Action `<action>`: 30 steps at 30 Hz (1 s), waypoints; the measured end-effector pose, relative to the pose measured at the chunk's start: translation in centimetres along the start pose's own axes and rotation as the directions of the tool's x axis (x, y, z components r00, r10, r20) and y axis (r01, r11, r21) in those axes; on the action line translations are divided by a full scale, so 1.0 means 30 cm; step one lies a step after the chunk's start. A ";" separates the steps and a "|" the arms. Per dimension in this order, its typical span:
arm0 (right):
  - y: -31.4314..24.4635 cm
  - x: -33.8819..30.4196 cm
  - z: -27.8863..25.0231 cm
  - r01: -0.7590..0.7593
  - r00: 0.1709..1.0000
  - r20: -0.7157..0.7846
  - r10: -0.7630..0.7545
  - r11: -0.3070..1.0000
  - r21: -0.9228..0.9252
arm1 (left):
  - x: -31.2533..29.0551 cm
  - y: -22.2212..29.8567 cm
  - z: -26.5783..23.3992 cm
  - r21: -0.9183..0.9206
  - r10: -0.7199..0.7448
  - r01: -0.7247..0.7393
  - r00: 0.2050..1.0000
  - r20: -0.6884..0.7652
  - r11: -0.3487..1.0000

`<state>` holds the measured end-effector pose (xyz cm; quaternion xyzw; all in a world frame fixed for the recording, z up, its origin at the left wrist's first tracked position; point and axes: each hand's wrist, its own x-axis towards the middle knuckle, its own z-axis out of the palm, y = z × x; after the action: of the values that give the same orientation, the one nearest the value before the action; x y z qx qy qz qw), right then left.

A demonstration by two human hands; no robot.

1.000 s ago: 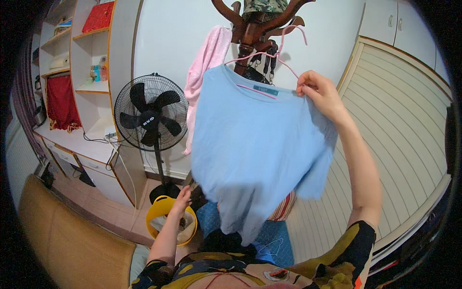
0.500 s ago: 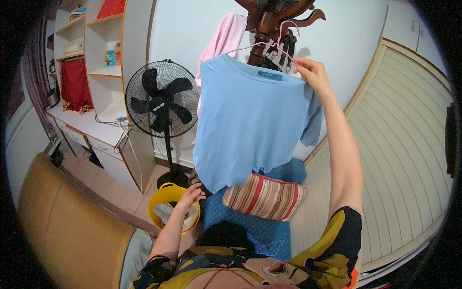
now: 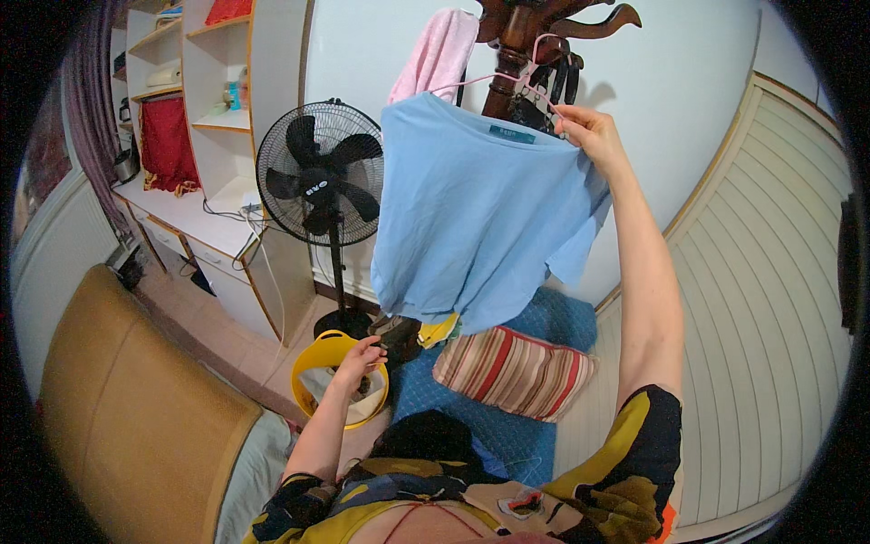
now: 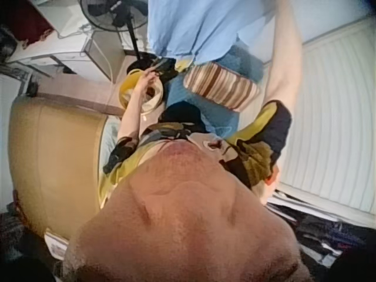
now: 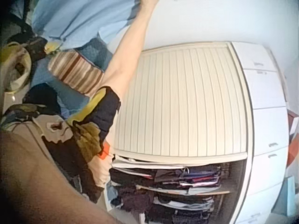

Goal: The person selects a blue shirt from a closet, places it onto a plastic hanger, and then holds it up with both hands.

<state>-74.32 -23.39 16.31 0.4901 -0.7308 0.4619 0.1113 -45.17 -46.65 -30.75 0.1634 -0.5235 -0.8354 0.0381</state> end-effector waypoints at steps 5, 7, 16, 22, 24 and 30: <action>0.000 -0.011 0.034 -0.018 1.000 0.005 0.018 1.000 0.009 | 0.015 0.020 0.002 -0.004 -0.005 0.005 0.998 -0.056 1.000; -0.002 -0.018 0.040 -0.039 0.999 -0.003 0.039 0.999 0.014 | 0.036 0.035 0.002 -0.001 0.013 -0.014 0.996 -0.093 1.000; -0.008 -0.034 0.045 -0.017 1.000 0.022 0.015 0.998 0.059 | 0.169 0.123 -0.002 0.046 0.138 -0.134 0.984 -0.112 0.990; -0.001 -0.037 0.048 -0.044 0.999 0.029 0.042 0.996 0.073 | 0.250 0.131 0.007 0.095 0.262 -0.251 0.956 -0.135 0.963; -0.003 -0.041 0.053 -0.053 0.998 0.022 0.051 0.994 0.091 | 0.279 0.113 0.016 0.199 0.352 -0.330 0.931 -0.090 0.923; 0.011 -0.034 0.056 0.015 1.000 -0.006 -0.014 0.999 0.041 | 0.326 -0.062 -0.021 0.429 0.151 -0.227 0.967 0.203 0.874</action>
<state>-73.60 -24.05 14.56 0.4964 -0.7172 0.4774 0.1063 -54.00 -48.65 -34.94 0.0466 -0.7168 -0.6946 0.0378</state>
